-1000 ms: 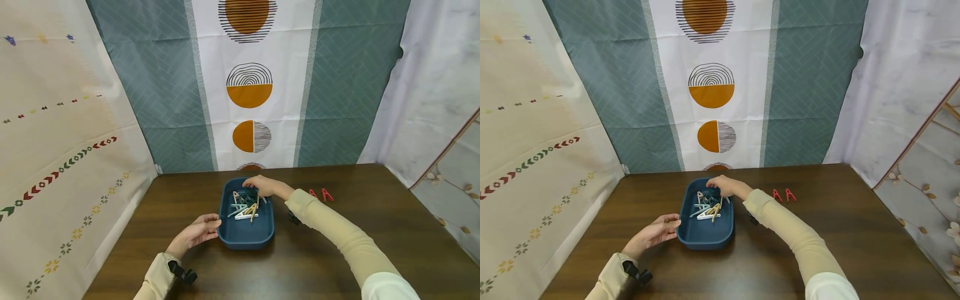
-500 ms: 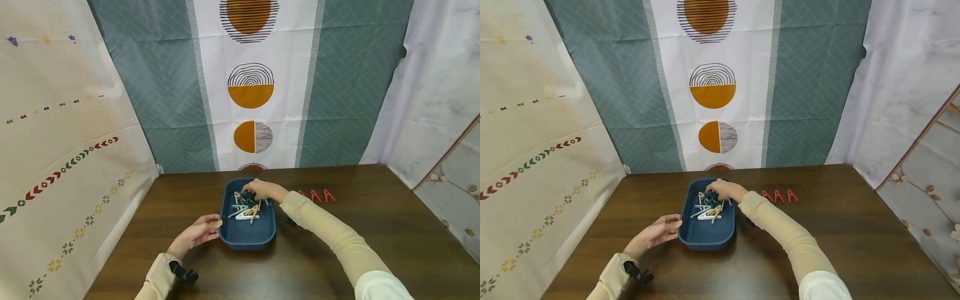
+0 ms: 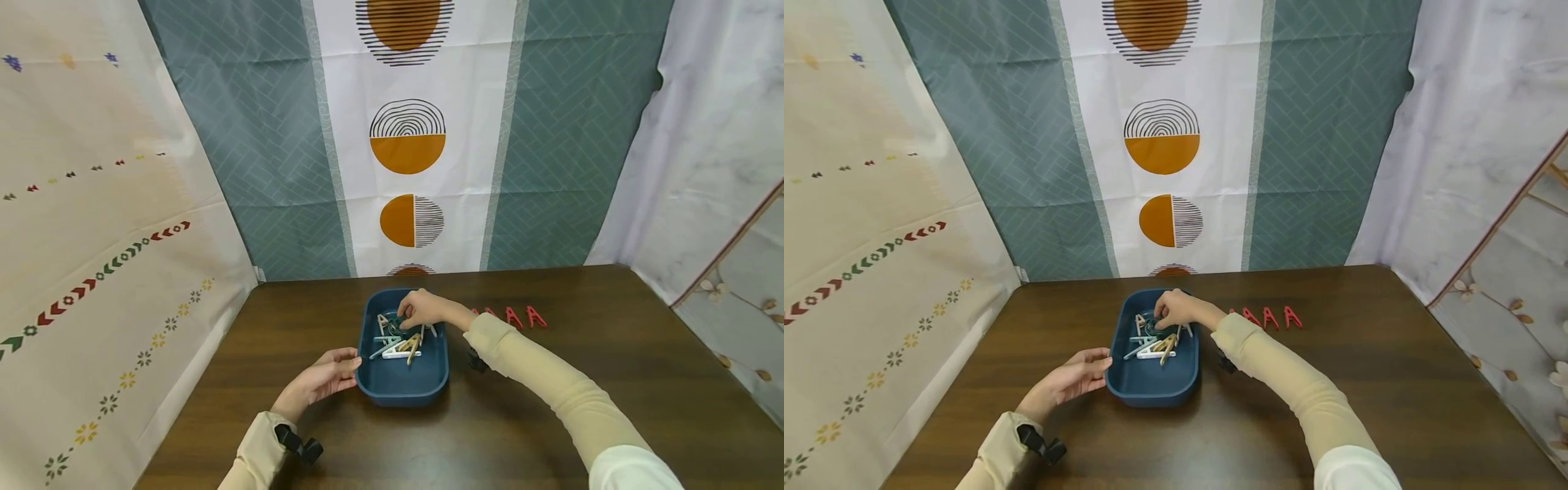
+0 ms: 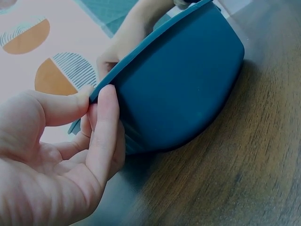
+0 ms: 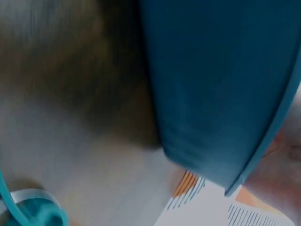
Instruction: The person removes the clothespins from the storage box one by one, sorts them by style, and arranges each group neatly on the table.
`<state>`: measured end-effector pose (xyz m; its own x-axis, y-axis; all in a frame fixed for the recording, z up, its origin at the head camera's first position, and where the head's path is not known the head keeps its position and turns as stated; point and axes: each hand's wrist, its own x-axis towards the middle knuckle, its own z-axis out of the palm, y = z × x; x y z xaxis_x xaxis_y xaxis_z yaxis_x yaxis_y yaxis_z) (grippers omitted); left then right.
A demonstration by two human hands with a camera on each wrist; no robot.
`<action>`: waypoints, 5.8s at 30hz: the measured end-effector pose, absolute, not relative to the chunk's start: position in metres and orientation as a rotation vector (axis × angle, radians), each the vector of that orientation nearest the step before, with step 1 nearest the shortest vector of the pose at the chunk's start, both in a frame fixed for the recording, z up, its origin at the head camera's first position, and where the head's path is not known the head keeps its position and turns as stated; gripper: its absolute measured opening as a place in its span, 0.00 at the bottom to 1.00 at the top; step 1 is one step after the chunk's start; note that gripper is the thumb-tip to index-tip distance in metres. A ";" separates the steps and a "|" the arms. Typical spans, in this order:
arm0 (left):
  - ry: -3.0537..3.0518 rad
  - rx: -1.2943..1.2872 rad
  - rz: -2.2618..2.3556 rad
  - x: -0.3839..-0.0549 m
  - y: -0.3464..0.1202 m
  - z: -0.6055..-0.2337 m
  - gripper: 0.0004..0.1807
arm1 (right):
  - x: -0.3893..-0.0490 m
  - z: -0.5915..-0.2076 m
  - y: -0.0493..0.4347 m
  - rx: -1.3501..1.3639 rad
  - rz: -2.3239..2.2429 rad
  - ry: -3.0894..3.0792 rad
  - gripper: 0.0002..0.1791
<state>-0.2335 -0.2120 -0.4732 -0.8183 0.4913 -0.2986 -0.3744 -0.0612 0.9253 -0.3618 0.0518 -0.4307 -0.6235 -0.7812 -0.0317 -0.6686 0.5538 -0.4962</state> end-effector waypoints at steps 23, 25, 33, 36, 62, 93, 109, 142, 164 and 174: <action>1.626 0.138 1.939 -0.229 -0.208 -0.478 0.16 | -0.337 -0.440 0.052 -1.172 -0.626 2.488 0.19; 1.632 0.142 1.938 -0.228 -0.208 -0.477 0.16 | -0.335 -0.437 0.055 -1.210 -0.641 2.509 0.19; 1.627 0.165 1.945 -0.228 -0.209 -0.475 0.15 | -0.326 -0.436 0.071 -1.240 -0.854 2.551 0.18; 1.621 0.163 1.953 -0.228 -0.209 -0.476 0.14 | -0.323 -0.438 0.078 -1.174 -0.982 2.564 0.18; 1.615 0.162 1.958 -0.226 -0.208 -0.475 0.19 | -0.268 -0.460 0.127 -0.729 -1.764 2.721 0.23; 1.600 0.174 1.958 -0.226 -0.208 -0.476 0.17 | -0.246 -0.467 0.166 -0.528 -1.793 2.860 0.23; 1.616 0.150 1.958 -0.227 -0.206 -0.475 0.17 | -0.240 -0.475 0.183 -0.473 -1.739 2.937 0.23; 1.617 0.131 1.957 -0.226 -0.207 -0.475 0.18 | -0.223 -0.478 0.223 -0.180 -1.373 3.133 0.20; 1.594 0.135 1.970 -0.225 -0.207 -0.475 0.19 | -0.236 -0.481 0.227 -0.056 -1.068 3.023 0.34; 1.607 0.139 1.967 -0.225 -0.207 -0.475 0.18 | -0.240 -0.478 0.226 -0.071 -0.995 3.036 0.35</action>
